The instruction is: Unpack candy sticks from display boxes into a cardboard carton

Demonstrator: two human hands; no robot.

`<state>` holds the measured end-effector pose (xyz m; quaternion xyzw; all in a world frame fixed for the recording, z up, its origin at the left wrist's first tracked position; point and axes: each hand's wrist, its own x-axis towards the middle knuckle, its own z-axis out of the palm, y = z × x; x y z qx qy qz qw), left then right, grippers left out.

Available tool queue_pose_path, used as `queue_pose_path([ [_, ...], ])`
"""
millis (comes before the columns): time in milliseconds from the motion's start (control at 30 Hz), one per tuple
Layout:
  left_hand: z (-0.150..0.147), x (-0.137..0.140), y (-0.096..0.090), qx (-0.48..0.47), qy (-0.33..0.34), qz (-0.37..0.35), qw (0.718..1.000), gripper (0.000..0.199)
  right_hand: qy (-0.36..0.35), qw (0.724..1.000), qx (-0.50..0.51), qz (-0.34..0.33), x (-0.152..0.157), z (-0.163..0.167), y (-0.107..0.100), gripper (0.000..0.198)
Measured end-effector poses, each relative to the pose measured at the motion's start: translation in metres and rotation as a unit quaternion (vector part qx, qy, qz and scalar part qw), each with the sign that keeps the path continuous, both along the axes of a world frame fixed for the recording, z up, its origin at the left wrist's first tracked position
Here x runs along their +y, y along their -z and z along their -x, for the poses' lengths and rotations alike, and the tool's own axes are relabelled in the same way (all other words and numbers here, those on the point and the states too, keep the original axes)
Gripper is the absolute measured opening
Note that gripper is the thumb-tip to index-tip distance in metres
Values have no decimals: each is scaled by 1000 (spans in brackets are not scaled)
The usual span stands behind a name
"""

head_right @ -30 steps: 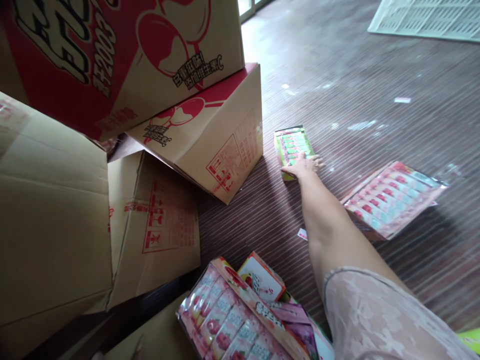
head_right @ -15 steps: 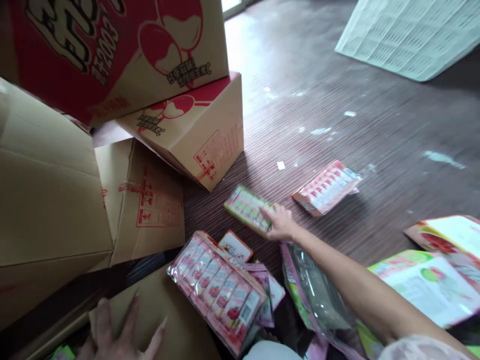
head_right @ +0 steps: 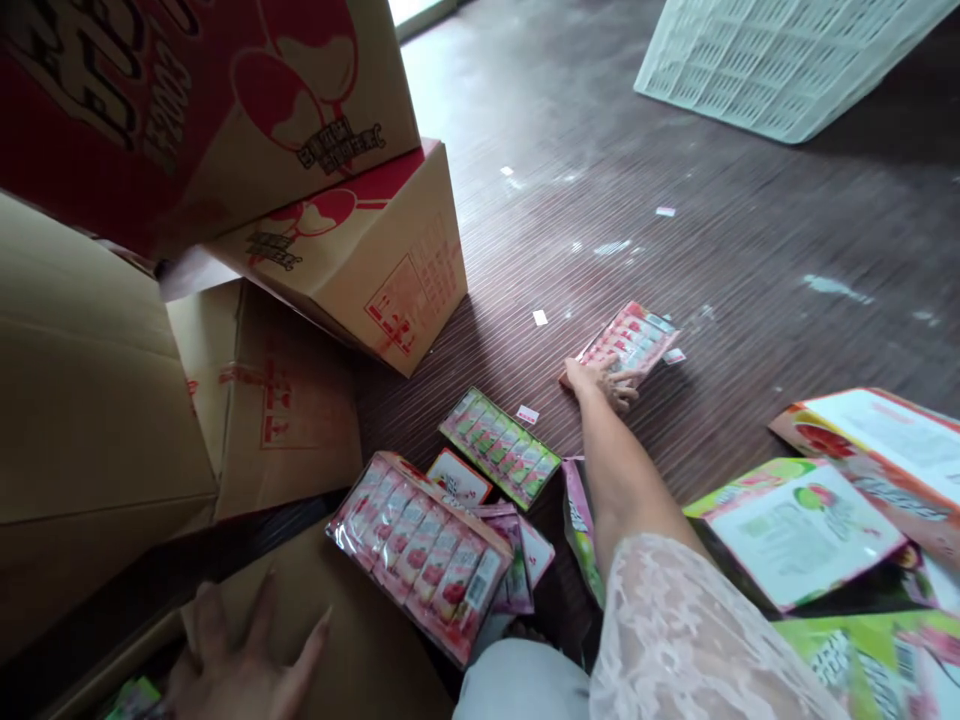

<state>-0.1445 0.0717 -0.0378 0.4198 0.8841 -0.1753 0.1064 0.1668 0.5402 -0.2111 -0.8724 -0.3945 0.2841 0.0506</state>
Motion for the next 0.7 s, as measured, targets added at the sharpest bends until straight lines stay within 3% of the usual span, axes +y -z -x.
queue_pose_path([
  [233,2,0,5,-2,-11,-51,999,60,-97,992,-70,29,-76,3,-11,107],
  [433,-3,4,6,20,-20,-118,993,67,-202,972,-120,19,-142,14,0,97],
  [567,-6,6,3,19,-15,-144,989,73,-170,976,-130,-32,-147,21,-6,107],
  [700,-8,8,-2,3,-35,-170,985,73,-102,986,-41,-127,-128,28,-52,96],
])
